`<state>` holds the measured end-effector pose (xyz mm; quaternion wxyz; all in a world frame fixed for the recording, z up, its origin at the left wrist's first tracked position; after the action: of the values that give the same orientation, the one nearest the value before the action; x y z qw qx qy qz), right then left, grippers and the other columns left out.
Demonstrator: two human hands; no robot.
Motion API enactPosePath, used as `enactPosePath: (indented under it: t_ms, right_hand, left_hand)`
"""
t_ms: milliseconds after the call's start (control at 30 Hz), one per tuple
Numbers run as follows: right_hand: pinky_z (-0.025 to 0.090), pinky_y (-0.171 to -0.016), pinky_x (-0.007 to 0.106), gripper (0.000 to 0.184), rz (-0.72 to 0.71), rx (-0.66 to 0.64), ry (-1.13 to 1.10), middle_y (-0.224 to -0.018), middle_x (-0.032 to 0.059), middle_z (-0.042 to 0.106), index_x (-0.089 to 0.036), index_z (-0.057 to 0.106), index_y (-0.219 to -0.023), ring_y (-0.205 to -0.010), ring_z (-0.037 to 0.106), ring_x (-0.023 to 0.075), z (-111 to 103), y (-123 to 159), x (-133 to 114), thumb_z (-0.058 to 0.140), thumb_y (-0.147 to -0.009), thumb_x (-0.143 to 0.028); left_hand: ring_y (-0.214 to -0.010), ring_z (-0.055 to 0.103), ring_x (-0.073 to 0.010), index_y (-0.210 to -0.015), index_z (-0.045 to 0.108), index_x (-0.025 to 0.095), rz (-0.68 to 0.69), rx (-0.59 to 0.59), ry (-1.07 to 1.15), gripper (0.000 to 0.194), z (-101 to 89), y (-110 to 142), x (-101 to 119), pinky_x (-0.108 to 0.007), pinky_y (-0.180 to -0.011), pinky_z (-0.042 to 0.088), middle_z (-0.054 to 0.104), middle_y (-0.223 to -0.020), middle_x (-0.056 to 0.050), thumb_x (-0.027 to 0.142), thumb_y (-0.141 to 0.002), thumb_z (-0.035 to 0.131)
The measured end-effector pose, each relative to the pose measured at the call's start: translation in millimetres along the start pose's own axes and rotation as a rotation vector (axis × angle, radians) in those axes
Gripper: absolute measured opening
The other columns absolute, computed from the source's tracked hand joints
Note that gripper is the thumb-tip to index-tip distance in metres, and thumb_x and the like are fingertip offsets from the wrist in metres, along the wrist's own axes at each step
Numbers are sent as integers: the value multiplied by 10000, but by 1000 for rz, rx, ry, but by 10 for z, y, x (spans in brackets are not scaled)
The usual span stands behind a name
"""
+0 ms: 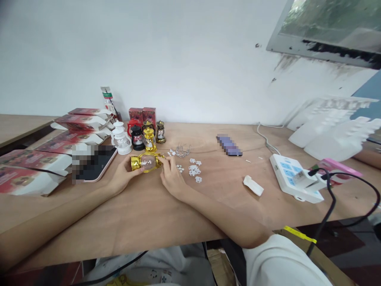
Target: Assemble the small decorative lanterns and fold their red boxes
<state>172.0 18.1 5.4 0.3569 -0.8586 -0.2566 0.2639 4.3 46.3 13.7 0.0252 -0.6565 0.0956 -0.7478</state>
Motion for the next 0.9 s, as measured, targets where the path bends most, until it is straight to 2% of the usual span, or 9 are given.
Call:
enactPosePath:
  t_ms: [100, 233, 367, 467, 567, 700, 767, 833, 900]
  right_hand:
    - [529, -755, 284, 490, -185, 1, 84, -1001, 92, 535, -220, 532, -1257, -816, 579, 160, 7, 31, -87, 331, -859, -16]
    - [521, -794, 309, 454, -325, -23, 138, -1104, 107, 572, -241, 586, -1208, -859, 576, 170, -4, 43, -198, 354, -873, -39]
    - [498, -863, 405, 455, -355, -132, 123, -1308, 153, 502, -164, 517, -1283, -941, 551, 220, -6, 32, -290, 401, -848, -101]
    - [479, -857, 433, 481, -415, -170, 118, -1393, 145, 451, -174, 490, -1305, -1006, 531, 249, -11, 60, -379, 448, -827, -132]
    - [447, -897, 426, 439, -478, -139, 111, -1350, 134, 508, -187, 540, -1247, -1094, 510, 258, -29, 96, -463, 496, -812, -142]
    - [375, -992, 464, 291, -436, -80, 166, -1272, 133, 577, -177, 606, -1108, -1113, 517, 258, -49, 79, -491, 515, -832, -177]
    - [366, -992, 480, 256, -419, -74, 208, -1264, 152, 580, -162, 611, -1077, -1106, 522, 268, -51, 59, -493, 513, -844, -198]
    - [373, -975, 473, 222, -418, -66, 253, -1258, 169, 581, -150, 619, -1034, -1099, 525, 275, -53, 48, -497, 511, -845, -198]
    - [384, -947, 458, 170, -420, -37, 294, -1251, 171, 585, -158, 627, -958, -1081, 532, 272, -65, 47, -501, 510, -838, -185]
  left_hand:
    - [-793, 601, -165, -857, 541, 190, 1, -76, -116, 460, 37, 24, -7, -265, -755, 475, 640, -834, 16, 186, -486, 813]
    - [-857, 598, -179, -869, 526, 195, 51, -145, -215, 447, 61, 21, -34, -277, -804, 465, 631, -887, 0, 202, -509, 790]
    - [-937, 593, -202, -942, 527, 197, 79, -165, -225, 472, 55, 3, -39, -303, -855, 454, 632, -977, -31, 208, -543, 778]
    - [-996, 583, -228, -997, 547, 193, 108, -231, -187, 532, 81, 15, -25, -318, -887, 447, 636, -1038, -55, 170, -523, 788]
    - [-1042, 569, -264, -1029, 582, 202, 149, -312, -226, 549, 130, 55, -43, -377, -959, 415, 644, -1060, -64, 161, -522, 788]
    - [-1070, 549, -313, -907, 643, 231, 163, -296, -396, 361, 140, 81, -65, -460, -1059, 314, 672, -988, -62, 200, -567, 761]
    - [-1091, 537, -330, -945, 653, 224, 174, -262, -442, 401, 100, 94, 31, -472, -1062, 309, 661, -1054, -85, 202, -560, 761]
    - [-1113, 528, -334, -993, 658, 222, 204, -250, -485, 439, 29, 151, 225, -464, -1057, 320, 642, -1115, -100, 202, -566, 757]
    - [-1104, 540, -317, -967, 677, 237, 233, -299, -523, 353, -60, 286, 450, -444, -1051, 334, 651, -1093, -92, 214, -620, 732]
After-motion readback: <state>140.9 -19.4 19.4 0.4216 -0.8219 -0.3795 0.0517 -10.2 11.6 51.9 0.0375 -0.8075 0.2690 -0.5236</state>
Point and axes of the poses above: each hand's wrist, its own y-axis away from the middle knuckle, its own z-axis out of the palm, x = y × z, the point moved 5 cm from there along -y, towards the middle knuckle
